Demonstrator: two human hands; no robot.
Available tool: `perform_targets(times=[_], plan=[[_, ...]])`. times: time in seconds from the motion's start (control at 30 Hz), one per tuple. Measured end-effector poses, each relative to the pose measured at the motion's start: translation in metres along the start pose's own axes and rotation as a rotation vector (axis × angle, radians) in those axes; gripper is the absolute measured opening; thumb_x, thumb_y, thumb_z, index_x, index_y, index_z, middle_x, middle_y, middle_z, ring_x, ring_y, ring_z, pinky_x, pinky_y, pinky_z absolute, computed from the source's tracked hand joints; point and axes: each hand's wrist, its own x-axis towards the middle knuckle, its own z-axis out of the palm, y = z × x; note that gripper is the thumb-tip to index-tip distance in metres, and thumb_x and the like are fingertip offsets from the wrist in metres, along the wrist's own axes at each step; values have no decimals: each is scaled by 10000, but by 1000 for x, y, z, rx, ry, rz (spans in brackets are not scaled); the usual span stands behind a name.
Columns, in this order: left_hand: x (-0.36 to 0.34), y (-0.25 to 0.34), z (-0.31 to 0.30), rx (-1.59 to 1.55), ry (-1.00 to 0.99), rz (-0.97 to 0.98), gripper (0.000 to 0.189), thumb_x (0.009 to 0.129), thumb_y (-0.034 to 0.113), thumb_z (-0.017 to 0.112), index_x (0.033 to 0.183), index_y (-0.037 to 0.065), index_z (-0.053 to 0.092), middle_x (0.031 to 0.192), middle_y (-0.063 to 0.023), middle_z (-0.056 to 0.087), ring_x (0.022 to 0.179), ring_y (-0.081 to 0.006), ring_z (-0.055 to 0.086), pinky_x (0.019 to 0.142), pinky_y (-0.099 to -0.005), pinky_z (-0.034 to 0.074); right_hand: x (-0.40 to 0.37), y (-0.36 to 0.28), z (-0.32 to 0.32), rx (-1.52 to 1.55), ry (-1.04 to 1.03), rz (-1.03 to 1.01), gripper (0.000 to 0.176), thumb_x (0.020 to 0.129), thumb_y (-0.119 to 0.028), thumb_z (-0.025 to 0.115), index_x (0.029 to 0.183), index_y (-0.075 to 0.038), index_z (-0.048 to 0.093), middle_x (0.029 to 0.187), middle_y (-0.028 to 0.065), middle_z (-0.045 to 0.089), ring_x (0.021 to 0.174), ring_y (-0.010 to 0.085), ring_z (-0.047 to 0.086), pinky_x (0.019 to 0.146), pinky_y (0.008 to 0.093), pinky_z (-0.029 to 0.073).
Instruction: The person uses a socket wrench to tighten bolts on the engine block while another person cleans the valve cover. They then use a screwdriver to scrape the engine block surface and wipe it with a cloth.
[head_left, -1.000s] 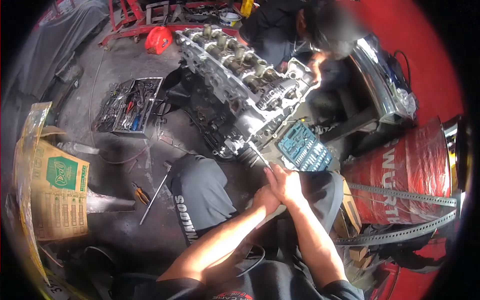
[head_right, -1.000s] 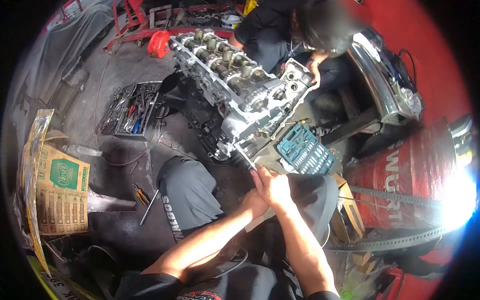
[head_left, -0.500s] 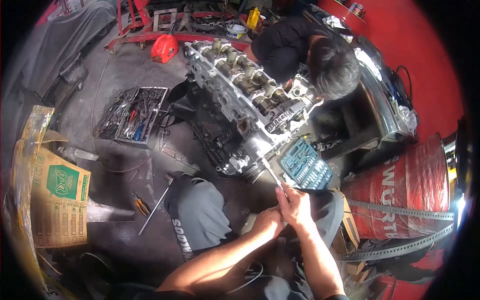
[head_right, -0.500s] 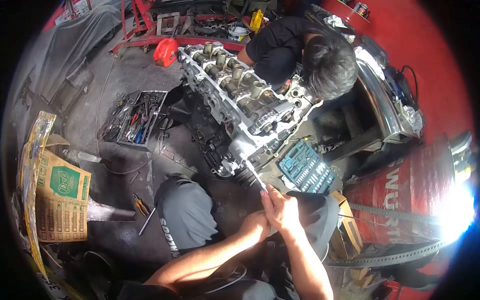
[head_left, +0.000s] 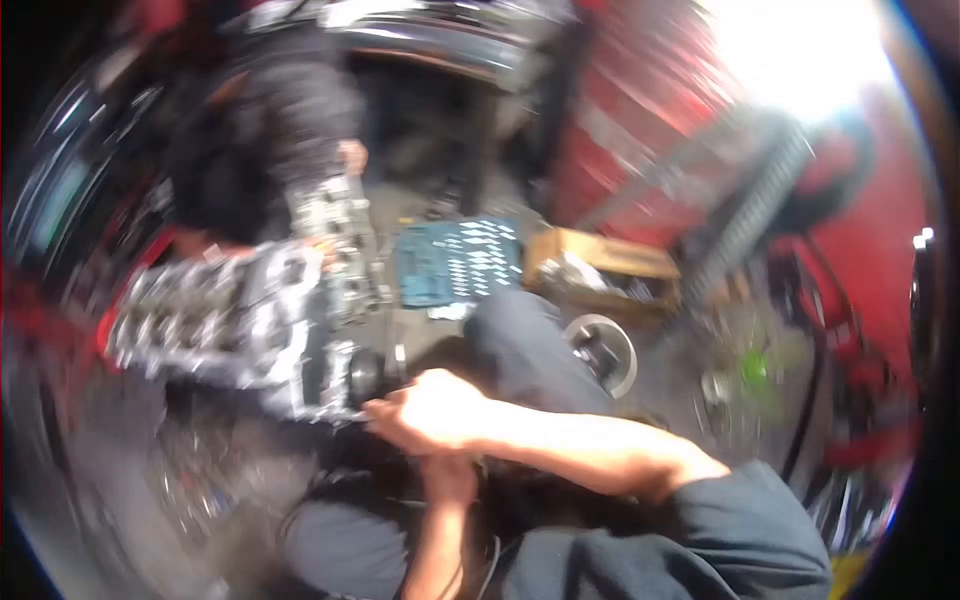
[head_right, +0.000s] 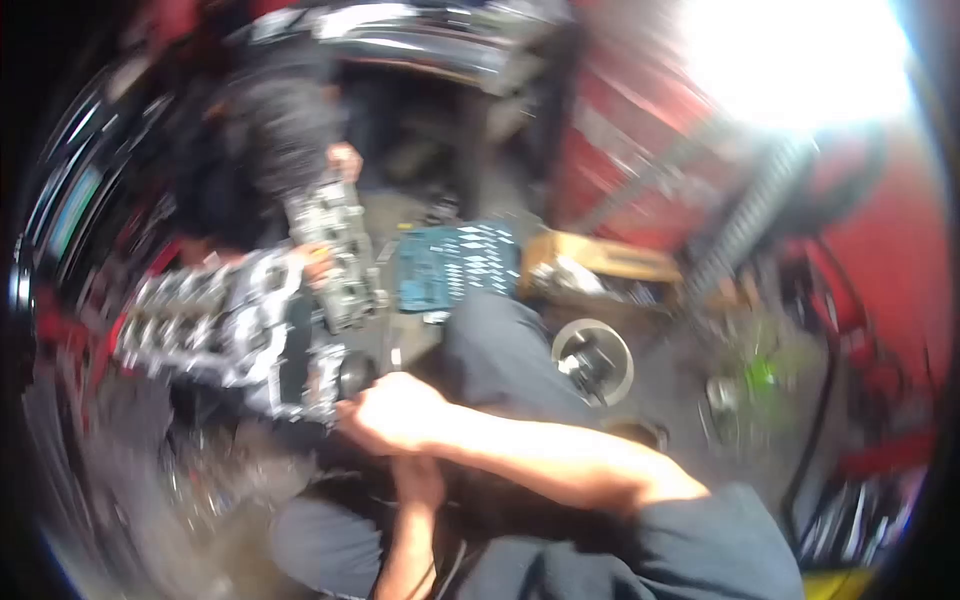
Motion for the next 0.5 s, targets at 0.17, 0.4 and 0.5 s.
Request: perform_targets(times=[0.17, 0.4, 0.5], plan=[[-9, -24, -17, -13, 13, -57, 546, 1024, 421, 532, 1348, -13, 463, 1263, -95, 553, 1184, -200, 530, 1014, -372, 441, -6, 13, 13, 170, 216, -81, 242, 928, -270, 526, 842, -72, 634, 643, 107, 637, 604, 320, 659, 548, 462, 506], [-13, -22, -20, -13, 40, -70, 426, 1031, 377, 503, 1217, -6, 516, 1141, -111, 593, 1066, -215, 582, 921, -376, 477, 0, 18, 26, 272, 336, -82, 148, 712, -211, 635, 661, -72, 640, 587, 135, 626, 589, 334, 653, 605, 449, 530], [-12, -16, -17, 78, 71, -69, 413, 1032, 374, 478, 1158, -14, 542, 1079, -126, 614, 1012, -233, 607, 876, -381, 485, -1, 12, 19, 315, 337, -18, 167, 699, -243, 676, 682, -76, 673, 649, 117, 641, 648, 314, 654, 652, 427, 526]])
